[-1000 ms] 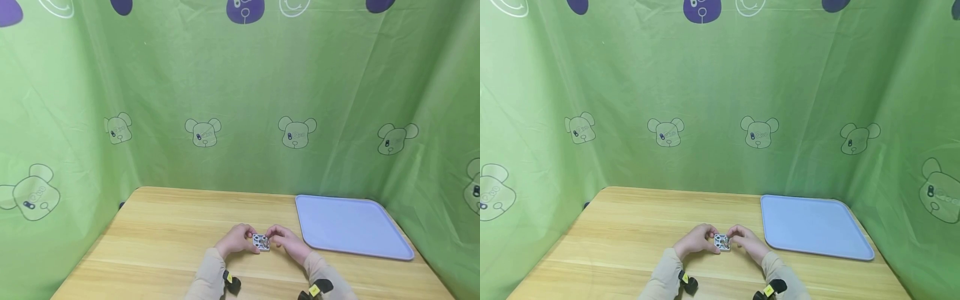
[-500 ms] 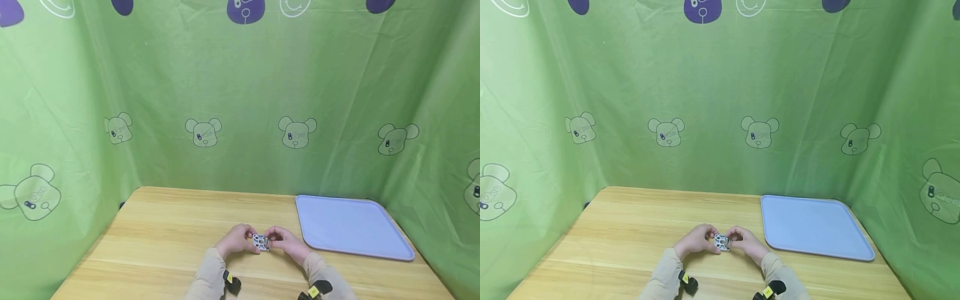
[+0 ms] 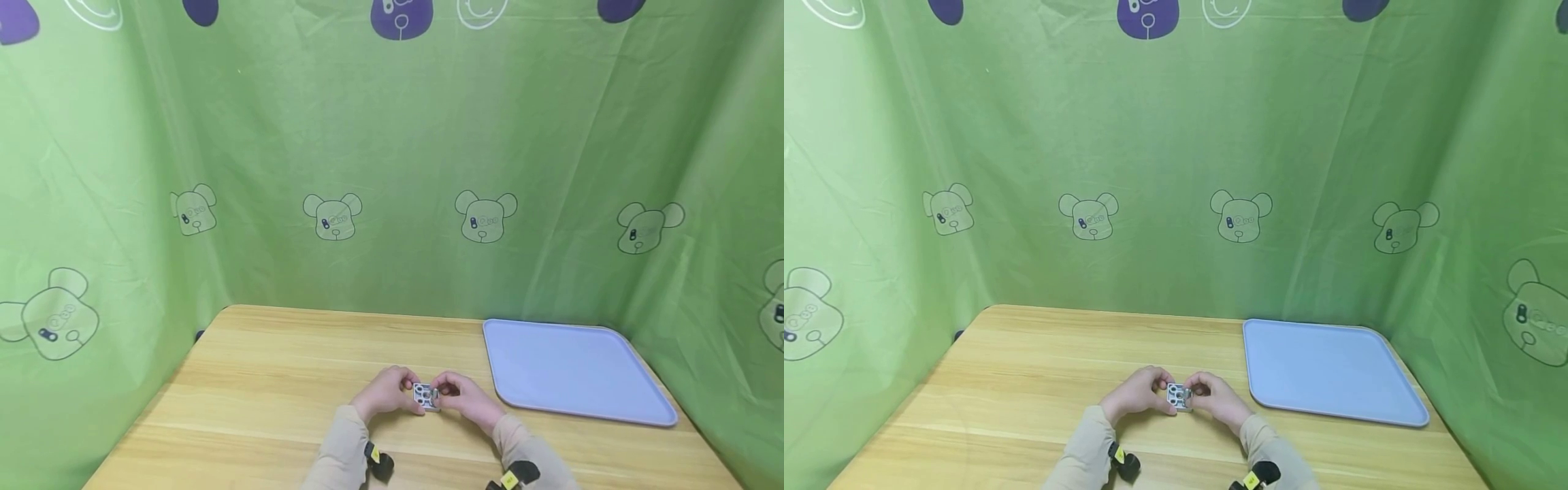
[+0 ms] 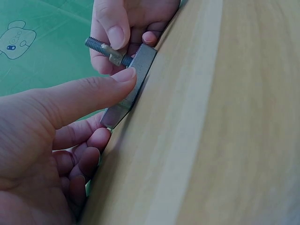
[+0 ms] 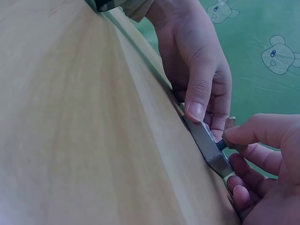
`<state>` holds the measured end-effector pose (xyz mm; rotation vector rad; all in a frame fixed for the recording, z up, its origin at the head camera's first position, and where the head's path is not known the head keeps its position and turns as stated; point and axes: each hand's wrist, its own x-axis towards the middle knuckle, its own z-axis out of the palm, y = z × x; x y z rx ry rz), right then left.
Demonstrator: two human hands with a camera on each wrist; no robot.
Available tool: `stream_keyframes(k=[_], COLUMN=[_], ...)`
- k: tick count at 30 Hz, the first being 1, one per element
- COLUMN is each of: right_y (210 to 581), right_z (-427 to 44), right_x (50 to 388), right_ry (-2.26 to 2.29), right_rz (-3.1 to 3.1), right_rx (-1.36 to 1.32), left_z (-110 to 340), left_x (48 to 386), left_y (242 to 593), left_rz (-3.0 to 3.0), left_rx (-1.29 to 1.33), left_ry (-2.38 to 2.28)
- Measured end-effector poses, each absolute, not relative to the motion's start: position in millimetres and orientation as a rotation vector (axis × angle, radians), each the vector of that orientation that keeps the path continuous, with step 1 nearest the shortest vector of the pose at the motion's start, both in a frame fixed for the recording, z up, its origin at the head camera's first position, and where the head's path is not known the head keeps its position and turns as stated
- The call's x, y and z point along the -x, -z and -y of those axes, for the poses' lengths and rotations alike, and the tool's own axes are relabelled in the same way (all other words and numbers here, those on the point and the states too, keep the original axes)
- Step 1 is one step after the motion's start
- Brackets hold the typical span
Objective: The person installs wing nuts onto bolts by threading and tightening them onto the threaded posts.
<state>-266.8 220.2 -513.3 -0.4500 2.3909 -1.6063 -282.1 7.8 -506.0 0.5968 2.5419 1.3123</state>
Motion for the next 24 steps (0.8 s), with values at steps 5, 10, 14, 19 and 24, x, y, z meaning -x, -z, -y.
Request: stream_keyframes(k=[5,10,14,19,24], right_y=[512,511,511,511,511], right_z=[-216,-211,-210,-217,-227], right_x=[264,261,261,264,268], right_ry=[1.606,1.596,1.588,1.600,1.657], right_rz=[-2.450,-2.516,-2.534,-2.437,-2.307], right_rx=[0.437,0.403,0.397,0.436,0.454], left_z=[-8,-8,-8,-8,-8], left_x=[282,282,283,282,282], left_y=[506,506,506,507,507], left_rz=[-2.540,-2.542,-2.544,-2.551,-2.544], left_rx=[-0.602,-0.610,-0.612,-0.608,-0.600], left_ry=[-1.318,-1.317,-1.316,-1.314,-1.321])
